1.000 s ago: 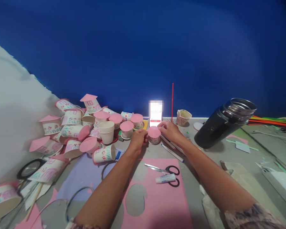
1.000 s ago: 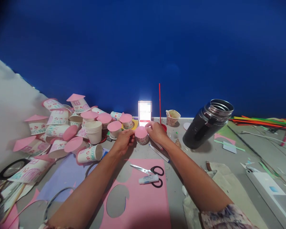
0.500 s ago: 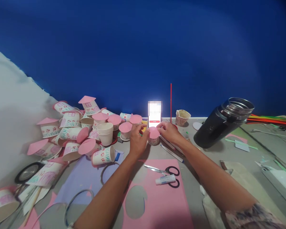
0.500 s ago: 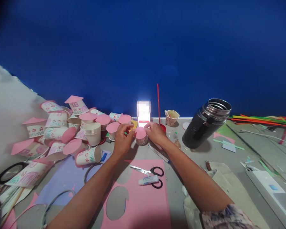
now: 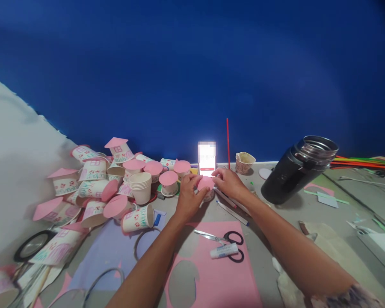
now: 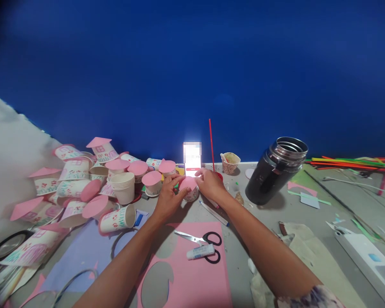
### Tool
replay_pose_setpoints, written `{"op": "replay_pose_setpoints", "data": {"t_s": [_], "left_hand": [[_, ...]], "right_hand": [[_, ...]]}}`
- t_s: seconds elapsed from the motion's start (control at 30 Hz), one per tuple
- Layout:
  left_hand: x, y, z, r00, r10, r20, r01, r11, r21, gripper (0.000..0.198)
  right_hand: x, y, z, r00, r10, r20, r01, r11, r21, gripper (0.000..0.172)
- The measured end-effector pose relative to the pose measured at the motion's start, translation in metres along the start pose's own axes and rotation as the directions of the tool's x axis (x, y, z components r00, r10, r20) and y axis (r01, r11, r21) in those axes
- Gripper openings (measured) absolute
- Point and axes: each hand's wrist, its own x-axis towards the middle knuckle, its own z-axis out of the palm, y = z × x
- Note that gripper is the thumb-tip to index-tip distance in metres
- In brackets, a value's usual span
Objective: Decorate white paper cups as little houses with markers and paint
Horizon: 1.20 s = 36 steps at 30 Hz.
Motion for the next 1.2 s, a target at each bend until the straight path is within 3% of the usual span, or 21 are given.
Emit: {"op": "replay_pose_setpoints", "data": {"t_s": [0.23,0.47,1.2], "left_hand": [[0.001,0.0,0.001,0.999,-0.043,0.019,0.044,0.999,-0.027,0.027],[0.001,-0.005,0.002,0.998,-0.06,0.035,0.061,0.998,-0.029,0.032],[0.0,-0.011,0.001,0.998,-0.034,0.054,0.035,0.999,-0.024,0.03]], "right_hand": [[-0.006,-0.002,-0.003,0.992,-0.123,0.02,0.124,0.991,-0.055,0.036],[-0.004,0.004,0.004,0.98,-0.174,0.099,0.183,0.978,-0.097,0.04],[-0.008,0.0,-0.011,0.966,-0.216,0.141,0.227,0.971,-0.07,0.031]]}}
